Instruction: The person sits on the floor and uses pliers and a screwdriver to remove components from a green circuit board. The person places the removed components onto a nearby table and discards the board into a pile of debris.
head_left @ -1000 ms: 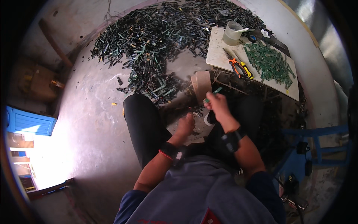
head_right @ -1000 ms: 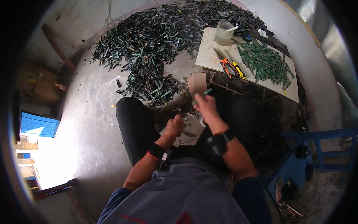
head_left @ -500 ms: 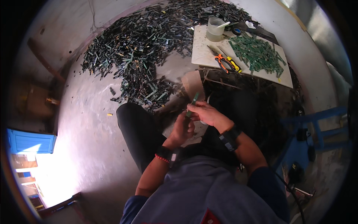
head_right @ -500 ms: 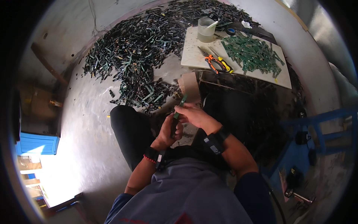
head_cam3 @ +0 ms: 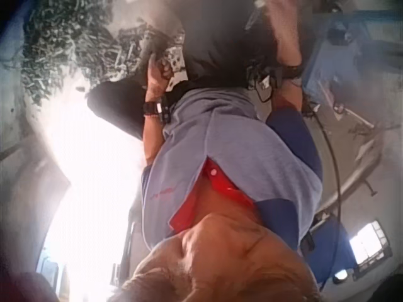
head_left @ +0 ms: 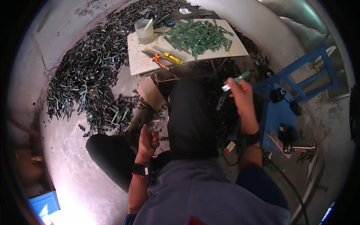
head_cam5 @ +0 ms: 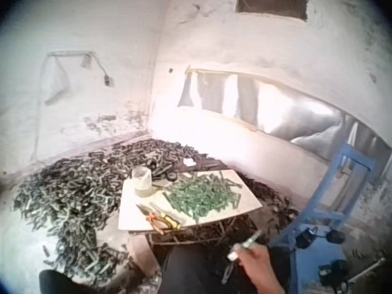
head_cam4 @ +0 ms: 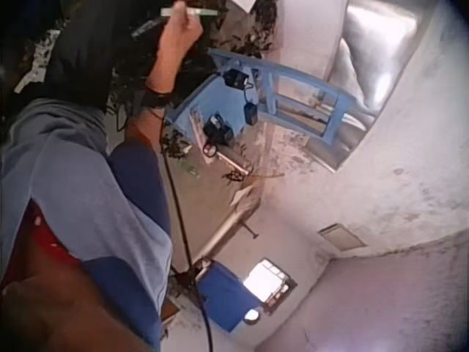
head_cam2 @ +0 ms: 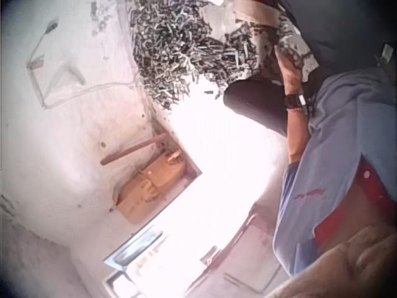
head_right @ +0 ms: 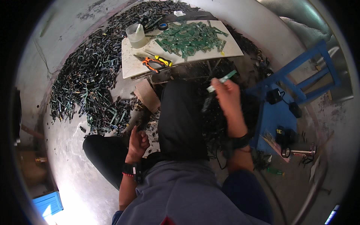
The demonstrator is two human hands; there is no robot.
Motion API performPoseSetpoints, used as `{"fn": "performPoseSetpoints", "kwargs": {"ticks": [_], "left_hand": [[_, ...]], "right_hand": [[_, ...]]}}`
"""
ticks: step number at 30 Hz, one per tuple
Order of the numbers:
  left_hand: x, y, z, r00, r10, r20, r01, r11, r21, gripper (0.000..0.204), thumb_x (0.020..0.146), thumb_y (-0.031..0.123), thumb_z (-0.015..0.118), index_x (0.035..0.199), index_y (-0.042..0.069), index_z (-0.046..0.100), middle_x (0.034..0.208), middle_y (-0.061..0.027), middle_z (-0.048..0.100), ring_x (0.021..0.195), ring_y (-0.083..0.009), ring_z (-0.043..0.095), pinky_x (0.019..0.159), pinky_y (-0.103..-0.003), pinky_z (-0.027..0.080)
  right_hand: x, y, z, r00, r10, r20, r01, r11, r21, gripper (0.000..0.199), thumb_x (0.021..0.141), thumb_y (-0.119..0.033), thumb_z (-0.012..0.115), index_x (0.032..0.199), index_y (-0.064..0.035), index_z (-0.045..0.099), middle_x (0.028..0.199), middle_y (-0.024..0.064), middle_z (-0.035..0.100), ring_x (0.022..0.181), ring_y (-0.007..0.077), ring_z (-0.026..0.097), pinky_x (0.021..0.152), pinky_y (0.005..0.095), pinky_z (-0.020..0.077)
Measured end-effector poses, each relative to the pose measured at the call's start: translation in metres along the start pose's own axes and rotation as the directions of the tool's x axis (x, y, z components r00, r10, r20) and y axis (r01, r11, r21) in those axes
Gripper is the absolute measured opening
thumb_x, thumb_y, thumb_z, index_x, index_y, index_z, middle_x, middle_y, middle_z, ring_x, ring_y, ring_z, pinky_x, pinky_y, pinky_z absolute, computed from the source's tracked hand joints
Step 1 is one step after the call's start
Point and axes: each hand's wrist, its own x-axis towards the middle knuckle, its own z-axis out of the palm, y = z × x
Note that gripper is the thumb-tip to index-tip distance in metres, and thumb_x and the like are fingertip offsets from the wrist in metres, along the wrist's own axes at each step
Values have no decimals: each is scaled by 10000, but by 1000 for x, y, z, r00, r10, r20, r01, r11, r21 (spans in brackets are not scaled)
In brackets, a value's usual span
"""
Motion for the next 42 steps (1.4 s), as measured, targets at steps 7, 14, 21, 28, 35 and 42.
{"fn": "performPoseSetpoints", "kwargs": {"ticks": [7,14,21,28,35,42], "left_hand": [[2,0,3,999,-1,-38,2,1000,16,435,910,505,418,676,138,442,520,23,356,388,-102,254,388,-238,213],[-6,1,-8,998,31,-52,-33,999,-40,468,897,534,425,657,132,434,522,17,368,399,-100,264,394,-237,212],[-7,0,-19,996,91,-12,-91,989,-114,489,883,577,417,675,135,445,554,23,382,430,-101,294,413,-237,224],[-4,-6,-21,981,115,-155,-118,993,-9,504,892,567,402,676,113,431,535,9,352,423,-111,288,418,-250,205],[-4,-2,-9,969,207,-138,-172,958,230,448,924,479,399,676,110,448,569,13,387,460,-102,321,428,-256,257],[-10,1,-1,983,166,-82,-152,977,152,432,939,468,362,703,113,439,583,5,385,464,-103,305,439,-258,252]], "right_hand": [[7,23,-40,968,95,-233,-63,988,142,307,902,-351,571,814,-57,582,670,20,600,582,114,567,528,235,437],[-26,-13,107,759,93,645,-77,996,-53,210,891,-204,558,776,-29,555,546,-11,469,465,74,430,426,238,322],[-26,24,204,213,98,972,218,965,-145,256,826,-235,549,815,18,585,636,74,552,577,168,498,536,327,388],[-30,33,210,9,192,981,88,977,-192,176,822,-180,586,817,-4,586,578,-20,473,500,67,395,446,232,291],[-28,29,202,238,254,937,-271,944,-187,189,830,-186,617,901,-16,574,651,25,563,526,74,476,477,212,375],[-32,29,201,372,222,902,-371,926,-75,185,847,-199,624,901,-27,578,717,48,619,608,98,576,536,201,443]]}}
